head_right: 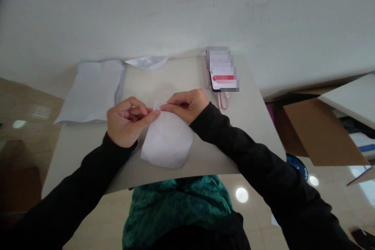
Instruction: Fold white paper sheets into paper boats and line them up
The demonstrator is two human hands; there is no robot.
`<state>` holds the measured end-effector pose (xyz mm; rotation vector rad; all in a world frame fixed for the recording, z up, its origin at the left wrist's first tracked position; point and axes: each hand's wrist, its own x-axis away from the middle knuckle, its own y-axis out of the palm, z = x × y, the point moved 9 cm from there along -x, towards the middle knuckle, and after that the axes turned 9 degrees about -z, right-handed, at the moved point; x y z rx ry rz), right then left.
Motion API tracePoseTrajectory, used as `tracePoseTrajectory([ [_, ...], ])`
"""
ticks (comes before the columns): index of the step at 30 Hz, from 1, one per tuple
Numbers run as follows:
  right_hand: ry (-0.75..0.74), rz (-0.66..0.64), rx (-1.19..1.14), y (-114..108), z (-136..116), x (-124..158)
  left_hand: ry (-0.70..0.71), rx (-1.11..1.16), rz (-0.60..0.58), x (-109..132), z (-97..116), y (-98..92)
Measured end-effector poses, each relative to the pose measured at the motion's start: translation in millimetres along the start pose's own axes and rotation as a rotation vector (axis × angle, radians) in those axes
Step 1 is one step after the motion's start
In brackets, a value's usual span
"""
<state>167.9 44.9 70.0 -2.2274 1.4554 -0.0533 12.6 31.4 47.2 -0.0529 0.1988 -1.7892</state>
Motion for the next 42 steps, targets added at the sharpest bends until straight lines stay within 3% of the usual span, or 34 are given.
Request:
tracePoseTrajectory([
  [5, 0.019, 0.263, 0.088, -36, -2, 5, 0.043, -0.106, 0.004, 0, 9, -1.8],
  [11, -0.020, 0.390, 0.113, -63, -11, 14, 0.122, -0.149, 0.142, 2, 19, -14.6],
  [24, -0.043, 0.565, 0.200, -65, -16, 26, 0.186, -0.190, 0.343, 8, 26, -31.3],
  [30, -0.025, 0.578, 0.213, -65, -14, 29, 0.188, -0.159, 0.324, 6, 24, -32.2],
  [33, -0.023, 0.566, 0.204, -63, -10, 26, 0.122, -0.124, 0.210, -4, 14, -33.5],
  [38, -0.029, 0.462, 0.201, -44, 5, 14, -0.049, -0.146, -0.223, -15, -5, -5.8],
  [42, -0.115, 0.305, 0.228, -16, 4, 7, -0.081, -0.265, -0.311, -7, -10, 15.3],
])
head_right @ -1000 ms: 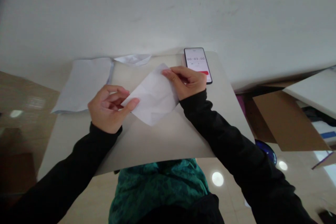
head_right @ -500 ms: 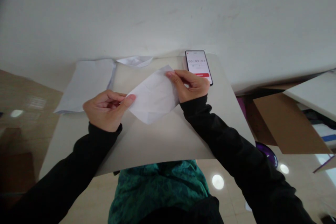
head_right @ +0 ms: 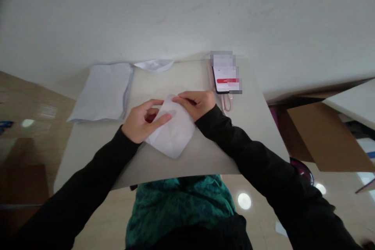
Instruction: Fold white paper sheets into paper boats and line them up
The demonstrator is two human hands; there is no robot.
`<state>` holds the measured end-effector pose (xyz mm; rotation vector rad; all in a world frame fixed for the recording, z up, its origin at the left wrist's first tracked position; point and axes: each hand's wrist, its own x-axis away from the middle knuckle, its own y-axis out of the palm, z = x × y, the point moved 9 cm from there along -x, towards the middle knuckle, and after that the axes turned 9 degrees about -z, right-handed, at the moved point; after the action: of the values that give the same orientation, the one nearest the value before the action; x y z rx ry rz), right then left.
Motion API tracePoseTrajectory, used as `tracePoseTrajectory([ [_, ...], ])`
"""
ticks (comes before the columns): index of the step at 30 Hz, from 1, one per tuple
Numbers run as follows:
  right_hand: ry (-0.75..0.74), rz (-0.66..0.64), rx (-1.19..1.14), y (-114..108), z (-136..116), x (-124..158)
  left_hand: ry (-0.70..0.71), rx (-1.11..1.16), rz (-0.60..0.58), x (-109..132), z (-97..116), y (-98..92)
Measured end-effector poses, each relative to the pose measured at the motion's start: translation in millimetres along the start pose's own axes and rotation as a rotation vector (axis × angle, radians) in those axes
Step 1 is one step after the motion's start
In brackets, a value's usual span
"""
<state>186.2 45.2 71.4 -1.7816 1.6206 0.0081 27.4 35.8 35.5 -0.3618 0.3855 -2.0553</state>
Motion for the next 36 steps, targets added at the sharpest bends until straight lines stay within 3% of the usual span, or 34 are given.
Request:
tracePoseTrajectory([
  [6, -0.058, -0.007, 0.001, 2, -7, 2, -0.012, -0.138, -0.008, -1, -3, 14.4],
  [8, -0.008, 0.037, -0.052, -1, -1, 2, -0.010, -0.161, 0.030, -1, -2, 9.2],
  [11, 0.154, 0.108, -0.242, 3, 17, 7, 0.000, -0.190, 0.182, 3, 0, -7.6],
  [14, 0.328, 0.057, -0.525, 30, 32, 16, 0.028, -0.182, 0.381, 11, 2, -26.2],
  [17, 0.460, -0.150, -0.692, 65, 34, 27, 0.057, -0.180, 0.494, 16, 2, -34.7],
  [22, 0.542, -0.195, -0.665, 70, 38, 31, 0.058, -0.191, 0.517, 14, -1, -34.2],
  [25, 0.552, -0.190, -0.660, 66, 40, 29, 0.043, -0.076, 0.486, 9, -6, -31.4],
  [30, 0.472, -0.133, -0.660, 58, 34, 26, 0.005, 0.156, 0.396, 2, -17, -22.6],
  [36, 0.486, 0.000, -0.760, 31, 49, 15, -0.026, 0.118, 0.396, 6, -19, -26.0],
])
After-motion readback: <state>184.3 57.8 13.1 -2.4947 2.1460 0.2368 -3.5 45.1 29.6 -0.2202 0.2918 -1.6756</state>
